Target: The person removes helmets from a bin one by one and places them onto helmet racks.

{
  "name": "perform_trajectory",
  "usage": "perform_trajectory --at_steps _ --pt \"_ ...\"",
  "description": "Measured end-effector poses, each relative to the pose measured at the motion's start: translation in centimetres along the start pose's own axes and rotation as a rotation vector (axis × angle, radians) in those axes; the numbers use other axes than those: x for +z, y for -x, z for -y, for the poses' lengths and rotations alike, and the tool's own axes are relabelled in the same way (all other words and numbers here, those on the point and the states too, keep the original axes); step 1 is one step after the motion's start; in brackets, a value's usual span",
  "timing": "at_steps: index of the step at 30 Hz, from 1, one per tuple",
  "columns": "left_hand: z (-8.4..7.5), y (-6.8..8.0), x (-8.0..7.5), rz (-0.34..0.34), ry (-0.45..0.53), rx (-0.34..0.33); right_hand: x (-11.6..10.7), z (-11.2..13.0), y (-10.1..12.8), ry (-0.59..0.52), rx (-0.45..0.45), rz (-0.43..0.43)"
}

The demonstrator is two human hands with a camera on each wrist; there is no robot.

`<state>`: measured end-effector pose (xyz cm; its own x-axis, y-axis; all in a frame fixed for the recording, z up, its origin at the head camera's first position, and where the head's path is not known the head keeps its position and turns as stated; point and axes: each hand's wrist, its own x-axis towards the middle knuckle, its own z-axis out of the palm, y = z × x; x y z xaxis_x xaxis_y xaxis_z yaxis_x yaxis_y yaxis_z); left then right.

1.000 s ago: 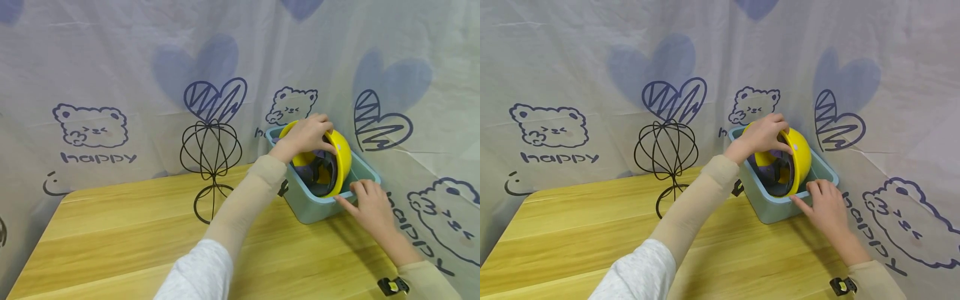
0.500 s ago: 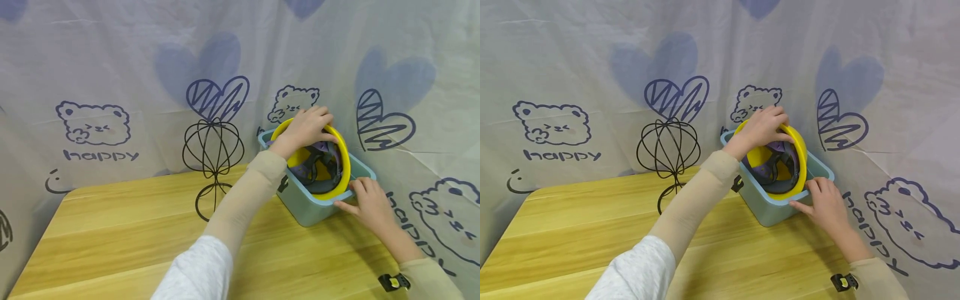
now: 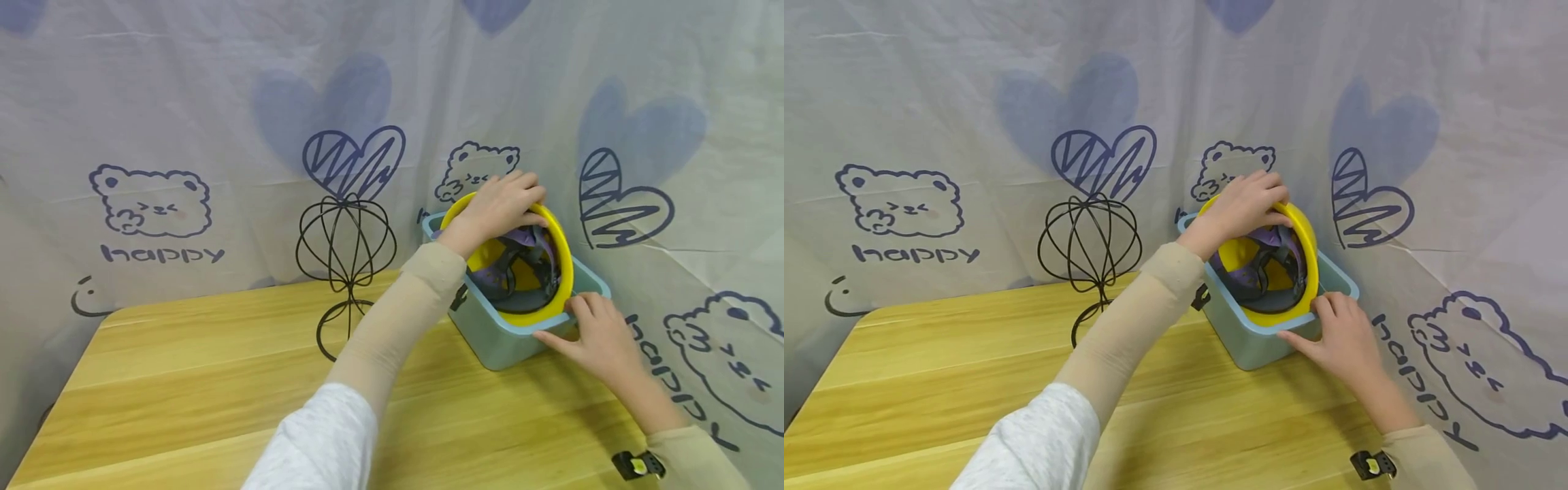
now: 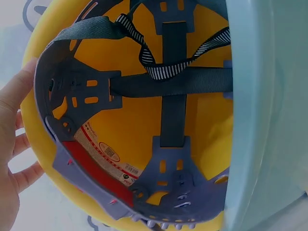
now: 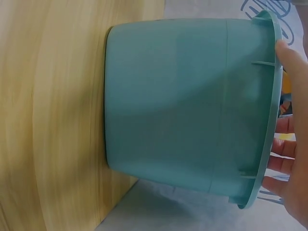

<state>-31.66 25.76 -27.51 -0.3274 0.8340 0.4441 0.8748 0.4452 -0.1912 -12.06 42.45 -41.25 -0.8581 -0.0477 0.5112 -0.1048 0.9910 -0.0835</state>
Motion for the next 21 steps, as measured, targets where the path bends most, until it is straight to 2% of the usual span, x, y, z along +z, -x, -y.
perform_trajectory --at_steps 13,21 --pt "0.0 -0.4 -1.2 -0.005 -0.164 0.072 -0.2 1.1 -0.2 0.057 0.012 -0.045" --pt "-0.1 -0.3 -1.1 -0.115 -0.241 0.090 0.1 1.4 -0.1 0.141 -0.020 -0.092"
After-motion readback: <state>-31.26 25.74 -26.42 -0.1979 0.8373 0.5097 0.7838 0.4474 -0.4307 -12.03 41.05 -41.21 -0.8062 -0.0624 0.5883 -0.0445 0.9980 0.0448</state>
